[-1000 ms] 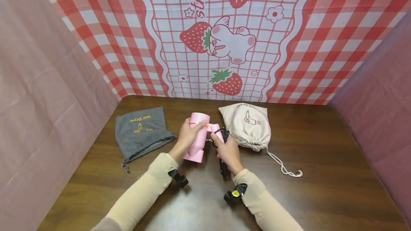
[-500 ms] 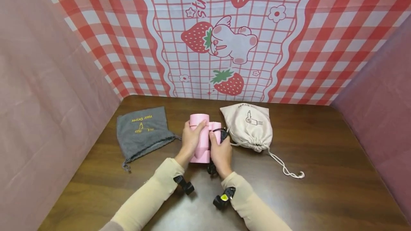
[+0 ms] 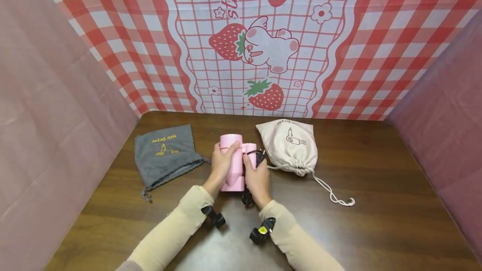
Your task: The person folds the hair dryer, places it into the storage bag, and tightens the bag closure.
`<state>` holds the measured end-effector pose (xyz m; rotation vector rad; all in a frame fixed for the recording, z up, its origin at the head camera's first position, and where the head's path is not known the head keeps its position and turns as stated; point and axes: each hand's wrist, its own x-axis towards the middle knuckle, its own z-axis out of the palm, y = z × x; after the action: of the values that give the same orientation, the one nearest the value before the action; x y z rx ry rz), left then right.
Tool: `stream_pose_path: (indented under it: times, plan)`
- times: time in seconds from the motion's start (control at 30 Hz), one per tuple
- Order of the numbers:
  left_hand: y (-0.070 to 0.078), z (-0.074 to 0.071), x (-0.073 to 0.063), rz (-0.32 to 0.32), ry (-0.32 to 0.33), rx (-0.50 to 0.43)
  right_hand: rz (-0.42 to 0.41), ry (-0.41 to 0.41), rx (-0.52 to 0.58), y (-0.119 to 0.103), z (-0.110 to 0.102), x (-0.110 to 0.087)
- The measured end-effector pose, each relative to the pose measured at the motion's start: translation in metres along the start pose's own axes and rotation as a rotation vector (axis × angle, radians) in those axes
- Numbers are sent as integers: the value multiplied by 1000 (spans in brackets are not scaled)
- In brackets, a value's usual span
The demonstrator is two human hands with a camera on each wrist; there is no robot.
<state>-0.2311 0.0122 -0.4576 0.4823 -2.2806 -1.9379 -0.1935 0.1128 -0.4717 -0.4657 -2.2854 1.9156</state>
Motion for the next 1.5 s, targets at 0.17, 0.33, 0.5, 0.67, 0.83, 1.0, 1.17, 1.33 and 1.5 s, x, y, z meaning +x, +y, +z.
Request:
stream_pose_path:
  times: [0.17, 0.33, 0.5, 0.67, 0.83, 1.0, 1.17, 1.33, 1.5]
  plan:
    - [-1, -3, 0, -1, -21, -32, 6, -33, -10, 1, -1, 0]
    - [0, -8, -1, -5, -40, -55, 10, -81, 4, 3, -1, 0]
    - [0, -11, -2, -14, -58, -60, -1, -97, 7, 3, -2, -1]
    - [0, -14, -2, -22, -82, -64, -4, -114, 1, 2, -3, -2]
    - [0, -16, -1, -25, -94, -86, -3, -148, -42, 1, -6, 0]
    - [2, -18, -1, -46, -102, -124, -18, -214, -91, 0, -12, 3]
    - [4, -23, 5, -54, -105, -151, -69, -278, -116, -4, -16, 5]
    - [6, -25, 8, -54, -86, -177, -67, -298, -138, -6, -18, 6]
    - [6, -25, 7, -71, -64, -234, -67, -309, -160, -3, -20, 6]
